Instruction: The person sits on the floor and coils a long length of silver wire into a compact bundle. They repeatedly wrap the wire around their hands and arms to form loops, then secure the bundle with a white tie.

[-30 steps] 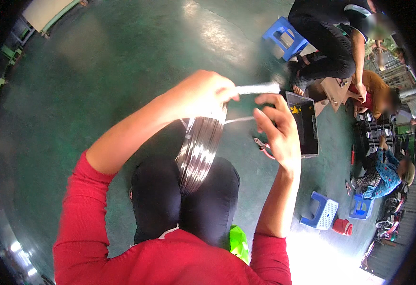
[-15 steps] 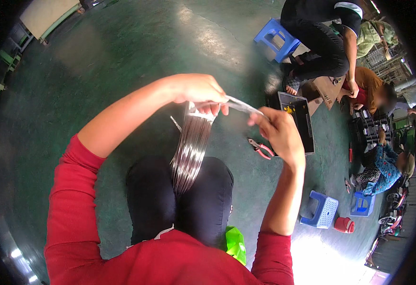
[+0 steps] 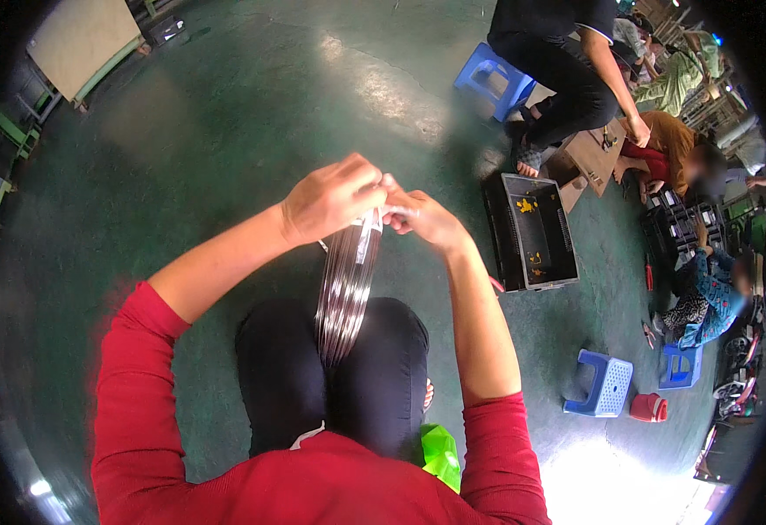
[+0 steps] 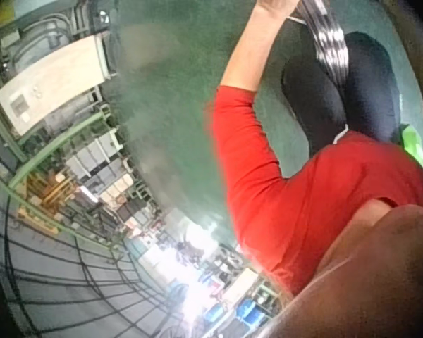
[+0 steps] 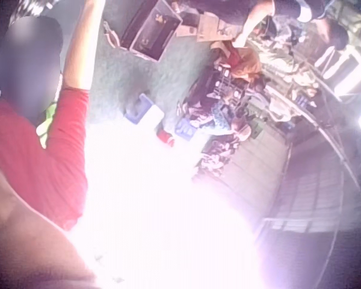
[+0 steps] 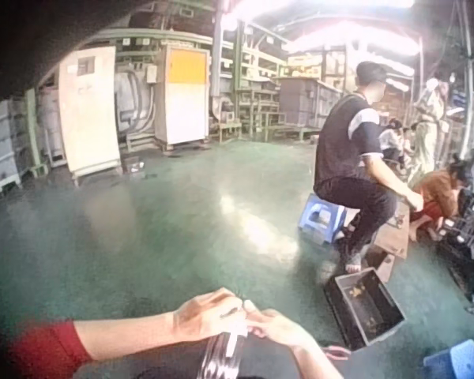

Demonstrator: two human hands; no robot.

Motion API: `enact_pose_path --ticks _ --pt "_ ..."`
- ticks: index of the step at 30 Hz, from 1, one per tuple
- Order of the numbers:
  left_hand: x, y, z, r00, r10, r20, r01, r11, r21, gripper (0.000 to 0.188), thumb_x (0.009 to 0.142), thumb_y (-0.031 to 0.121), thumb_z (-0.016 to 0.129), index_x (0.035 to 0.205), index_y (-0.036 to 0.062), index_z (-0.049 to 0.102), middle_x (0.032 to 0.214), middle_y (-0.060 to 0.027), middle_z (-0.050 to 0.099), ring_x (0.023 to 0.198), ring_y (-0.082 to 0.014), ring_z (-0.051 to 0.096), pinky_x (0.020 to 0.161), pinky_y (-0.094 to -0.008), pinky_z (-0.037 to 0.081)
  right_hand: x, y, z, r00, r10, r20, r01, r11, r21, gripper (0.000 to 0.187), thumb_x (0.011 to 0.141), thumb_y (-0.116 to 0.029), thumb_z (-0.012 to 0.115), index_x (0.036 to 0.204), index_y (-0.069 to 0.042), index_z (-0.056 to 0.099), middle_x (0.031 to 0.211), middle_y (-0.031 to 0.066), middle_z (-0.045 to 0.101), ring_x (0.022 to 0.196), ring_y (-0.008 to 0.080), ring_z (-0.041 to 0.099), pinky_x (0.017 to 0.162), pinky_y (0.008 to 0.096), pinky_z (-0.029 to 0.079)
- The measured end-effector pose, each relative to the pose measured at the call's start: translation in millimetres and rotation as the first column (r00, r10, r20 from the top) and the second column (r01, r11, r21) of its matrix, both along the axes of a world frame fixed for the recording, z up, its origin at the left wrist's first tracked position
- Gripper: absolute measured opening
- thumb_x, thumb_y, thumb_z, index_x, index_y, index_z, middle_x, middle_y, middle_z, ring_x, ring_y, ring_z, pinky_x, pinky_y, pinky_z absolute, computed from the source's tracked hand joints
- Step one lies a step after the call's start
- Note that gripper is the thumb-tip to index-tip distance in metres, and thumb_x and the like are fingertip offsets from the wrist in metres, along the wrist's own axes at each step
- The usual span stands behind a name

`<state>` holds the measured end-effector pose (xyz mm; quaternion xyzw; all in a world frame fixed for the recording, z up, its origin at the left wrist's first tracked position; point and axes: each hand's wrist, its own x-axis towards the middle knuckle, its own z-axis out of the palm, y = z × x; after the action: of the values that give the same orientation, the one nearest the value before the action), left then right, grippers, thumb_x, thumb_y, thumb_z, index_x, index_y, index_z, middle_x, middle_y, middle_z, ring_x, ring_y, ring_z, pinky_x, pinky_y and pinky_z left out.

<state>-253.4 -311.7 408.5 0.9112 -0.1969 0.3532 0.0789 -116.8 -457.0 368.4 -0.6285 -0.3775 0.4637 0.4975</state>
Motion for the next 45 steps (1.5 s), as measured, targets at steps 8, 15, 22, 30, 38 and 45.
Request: enact_pose_path --ticks 8,15,22,30,38,45 --pt "-10.7 5.1 -10.7 0.987 -0.030 0.159 0.002 0.985 0.171 0.013 0.067 0.009 0.070 0.078 0.0065 0.063 0.086 -0.0023 0.057 0.082 -0.0188 0.059 0.061 -0.0284 0.052 -2.7 8.2 31.8 0.980 -0.159 -0.122 0.175 0.975 0.136 0.024 0.082 -0.016 0.068 0.097 0.003 0.067 0.084 0.0052 0.067 0.066 0.0083 0.053 0.057 0.0215 0.039" --pt "-11.0 6.4 -12.9 0.980 -0.026 0.197 -0.019 0.975 0.222 0.011 0.069 0.013 0.068 0.077 0.0110 0.060 0.088 0.0004 0.058 0.085 -0.0178 0.059 0.063 -0.0275 0.052 -5.1 5.1 42.9 0.934 -0.347 -0.092 0.328 0.929 -0.170 0.047 0.085 -0.046 0.065 0.094 0.000 0.068 0.077 0.0012 0.061 0.065 0.0093 0.050 0.056 0.0221 0.039" --pt "-13.3 -0.5 -11.1 0.994 -0.016 0.103 0.018 1.000 -0.013 0.013 0.068 0.008 0.071 0.078 0.0076 0.063 0.092 -0.0023 0.060 0.089 -0.0215 0.059 0.069 -0.0315 0.052 -7.9 9.5 34.4 0.951 -0.252 -0.181 0.284 0.942 0.179 0.032 0.089 -0.032 0.063 0.086 0.000 0.067 0.067 -0.0011 0.055 0.058 0.0071 0.044 0.053 0.0215 0.035" --pt "-53.5 -24.7 -22.0 0.973 -0.067 -0.219 -0.069 0.828 -0.557 0.012 0.080 0.001 0.064 0.091 0.0042 0.061 0.094 -0.0070 0.064 0.091 -0.0242 0.057 0.083 -0.0332 0.046 -2.8 20.7 0.4 0.931 -0.324 -0.170 0.332 0.943 0.022 0.027 0.089 -0.026 0.062 0.082 -0.001 0.069 0.065 -0.0006 0.055 0.057 0.0081 0.047 0.047 0.0237 0.035" --pt "-61.3 -49.1 -36.8 0.938 -0.232 -0.258 -0.145 0.413 -0.899 0.007 0.095 0.007 0.050 0.098 0.0040 0.056 0.087 -0.0031 0.060 0.077 -0.0121 0.055 0.072 -0.0260 0.046 0.3 39.1 -6.4 0.803 -0.400 -0.441 0.506 0.849 0.152 0.027 0.095 -0.025 0.053 0.100 0.001 0.060 0.074 0.0041 0.062 0.072 0.0155 0.063 0.061 0.0218 0.049" --pt "-65.9 -79.1 -27.3 0.910 -0.044 -0.412 -0.366 0.379 -0.850 0.009 0.094 0.007 0.046 0.087 0.0017 0.049 0.066 -0.0080 0.046 0.059 -0.0161 0.045 0.056 -0.0305 0.039 -1.7 73.7 -11.5 0.602 -0.549 -0.580 0.585 0.798 -0.148 0.021 0.097 -0.019 0.045 0.086 -0.001 0.049 0.056 -0.0051 0.032 0.044 0.0071 0.026 0.039 0.0247 0.022"
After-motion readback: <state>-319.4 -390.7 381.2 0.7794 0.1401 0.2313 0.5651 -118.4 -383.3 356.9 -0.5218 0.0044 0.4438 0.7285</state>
